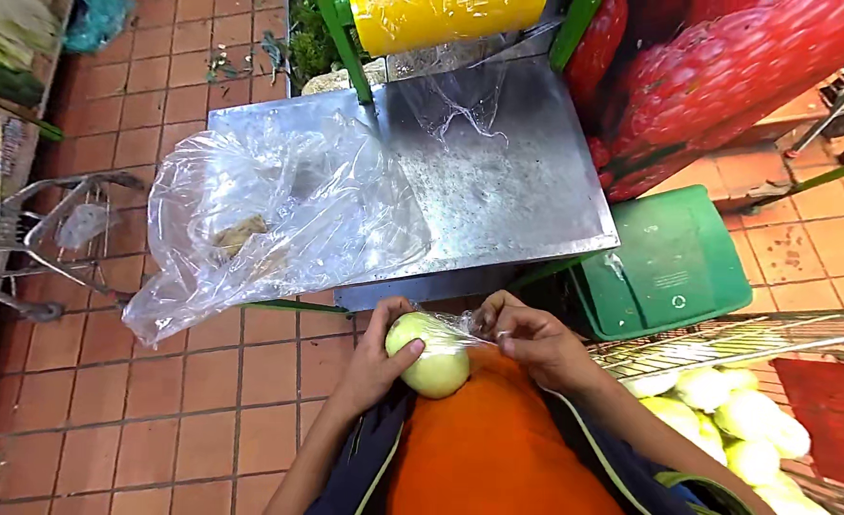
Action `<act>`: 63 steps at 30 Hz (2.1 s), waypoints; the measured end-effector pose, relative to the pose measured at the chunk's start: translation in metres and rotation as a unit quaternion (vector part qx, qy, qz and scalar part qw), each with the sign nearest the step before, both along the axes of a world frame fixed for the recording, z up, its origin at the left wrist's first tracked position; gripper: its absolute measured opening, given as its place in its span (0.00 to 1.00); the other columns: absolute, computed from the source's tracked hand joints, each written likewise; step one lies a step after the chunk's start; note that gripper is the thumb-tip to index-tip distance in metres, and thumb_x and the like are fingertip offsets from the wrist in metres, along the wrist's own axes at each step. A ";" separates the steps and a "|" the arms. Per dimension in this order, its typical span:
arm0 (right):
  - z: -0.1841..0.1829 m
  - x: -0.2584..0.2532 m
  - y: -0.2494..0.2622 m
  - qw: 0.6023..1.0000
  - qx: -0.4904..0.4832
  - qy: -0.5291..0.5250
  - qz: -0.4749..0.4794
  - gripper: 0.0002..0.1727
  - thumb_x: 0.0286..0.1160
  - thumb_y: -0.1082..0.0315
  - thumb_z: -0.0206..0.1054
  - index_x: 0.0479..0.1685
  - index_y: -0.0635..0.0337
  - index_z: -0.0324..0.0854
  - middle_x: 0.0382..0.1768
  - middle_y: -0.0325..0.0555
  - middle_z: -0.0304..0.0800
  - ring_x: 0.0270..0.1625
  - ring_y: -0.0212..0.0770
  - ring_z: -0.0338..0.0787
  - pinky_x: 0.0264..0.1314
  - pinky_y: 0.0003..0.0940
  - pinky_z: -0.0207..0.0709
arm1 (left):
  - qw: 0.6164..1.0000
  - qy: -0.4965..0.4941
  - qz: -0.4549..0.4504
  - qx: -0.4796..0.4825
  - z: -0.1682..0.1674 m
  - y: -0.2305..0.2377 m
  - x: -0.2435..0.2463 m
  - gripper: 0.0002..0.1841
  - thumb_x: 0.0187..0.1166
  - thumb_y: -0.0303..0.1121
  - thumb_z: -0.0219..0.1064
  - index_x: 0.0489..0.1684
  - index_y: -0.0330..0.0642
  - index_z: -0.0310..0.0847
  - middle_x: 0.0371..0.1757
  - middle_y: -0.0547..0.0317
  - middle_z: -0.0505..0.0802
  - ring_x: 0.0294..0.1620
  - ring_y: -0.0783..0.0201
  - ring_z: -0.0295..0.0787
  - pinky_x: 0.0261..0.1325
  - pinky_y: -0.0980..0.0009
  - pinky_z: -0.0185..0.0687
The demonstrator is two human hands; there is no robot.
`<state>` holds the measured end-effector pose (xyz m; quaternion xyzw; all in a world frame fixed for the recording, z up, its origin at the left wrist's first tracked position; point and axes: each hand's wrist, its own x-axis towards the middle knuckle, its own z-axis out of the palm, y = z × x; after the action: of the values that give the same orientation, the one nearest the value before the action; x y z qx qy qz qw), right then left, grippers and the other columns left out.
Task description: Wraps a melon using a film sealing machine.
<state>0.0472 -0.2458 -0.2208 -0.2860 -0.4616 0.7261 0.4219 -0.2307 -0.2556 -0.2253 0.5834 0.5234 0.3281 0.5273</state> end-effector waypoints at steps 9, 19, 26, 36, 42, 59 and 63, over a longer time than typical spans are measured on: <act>0.003 0.024 -0.007 0.945 -0.314 -0.027 0.090 0.26 0.84 0.40 0.57 0.26 0.49 0.79 0.18 0.31 0.73 0.14 0.21 0.66 0.15 0.15 0.61 | 0.979 0.106 -0.080 -0.153 0.027 0.017 0.031 0.30 0.77 0.60 0.66 0.73 0.54 0.77 0.54 0.53 0.92 0.48 0.57 0.92 0.50 0.49 0.87; -0.048 0.006 0.035 0.745 0.333 -0.389 -0.428 0.25 0.74 0.70 0.72 0.09 0.60 0.65 0.12 0.41 0.67 0.15 0.31 0.68 0.18 0.26 0.62 | 0.990 0.018 -0.133 0.051 0.004 0.019 0.028 0.40 0.67 0.70 0.66 0.69 0.48 0.80 0.58 0.66 0.91 0.57 0.72 0.89 0.60 0.66 0.89; -0.036 -0.014 0.059 0.948 -0.030 -0.298 -0.112 0.27 0.90 0.44 0.50 0.35 0.56 0.79 0.17 0.34 0.69 0.19 0.31 0.68 0.23 0.32 0.66 | 0.995 0.032 -0.087 0.032 0.001 0.020 0.013 0.40 0.71 0.72 0.61 0.72 0.50 0.77 0.61 0.66 0.90 0.59 0.70 0.88 0.62 0.63 0.87; -0.010 -0.011 0.022 0.758 0.389 -0.418 -0.316 0.20 0.84 0.58 0.66 0.22 0.59 0.83 0.20 0.40 0.77 0.27 0.36 0.79 0.29 0.32 0.73 | 0.995 0.076 -0.053 0.032 0.012 0.029 0.020 0.36 0.64 0.67 0.71 0.67 0.54 0.79 0.52 0.68 0.91 0.50 0.71 0.90 0.51 0.63 0.91; -0.080 -0.024 0.056 0.816 0.160 -0.470 -0.295 0.22 0.82 0.52 0.66 0.24 0.60 0.85 0.25 0.44 0.85 0.31 0.42 0.85 0.38 0.49 0.79 | 0.989 -0.042 -0.092 0.109 0.004 0.023 0.020 0.39 0.61 0.63 0.78 0.69 0.47 0.77 0.57 0.63 0.91 0.56 0.67 0.90 0.59 0.64 0.91; -0.024 -0.009 0.038 0.980 -0.065 -0.161 0.097 0.24 0.90 0.55 0.53 0.24 0.51 0.84 0.19 0.27 0.76 0.24 0.21 0.72 0.29 0.18 0.65 | 0.956 -0.229 -0.179 0.041 -0.005 0.037 -0.027 0.47 0.60 0.50 0.83 0.81 0.51 0.60 0.70 0.46 0.85 0.70 0.48 0.84 0.72 0.53 0.83; 0.013 0.003 0.040 0.975 0.043 -0.216 -0.033 0.22 0.86 0.57 0.58 0.22 0.54 0.86 0.21 0.32 0.81 0.26 0.25 0.77 0.29 0.21 0.71 | 0.944 -0.221 -0.237 0.069 0.008 0.043 -0.023 0.45 0.59 0.47 0.84 0.80 0.44 0.66 0.73 0.44 0.83 0.74 0.46 0.80 0.77 0.50 0.79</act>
<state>0.0502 -0.2054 -0.2082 -0.4328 -0.5633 0.6120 0.3475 -0.2540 -0.2125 -0.2173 0.6384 0.2166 0.3494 0.6508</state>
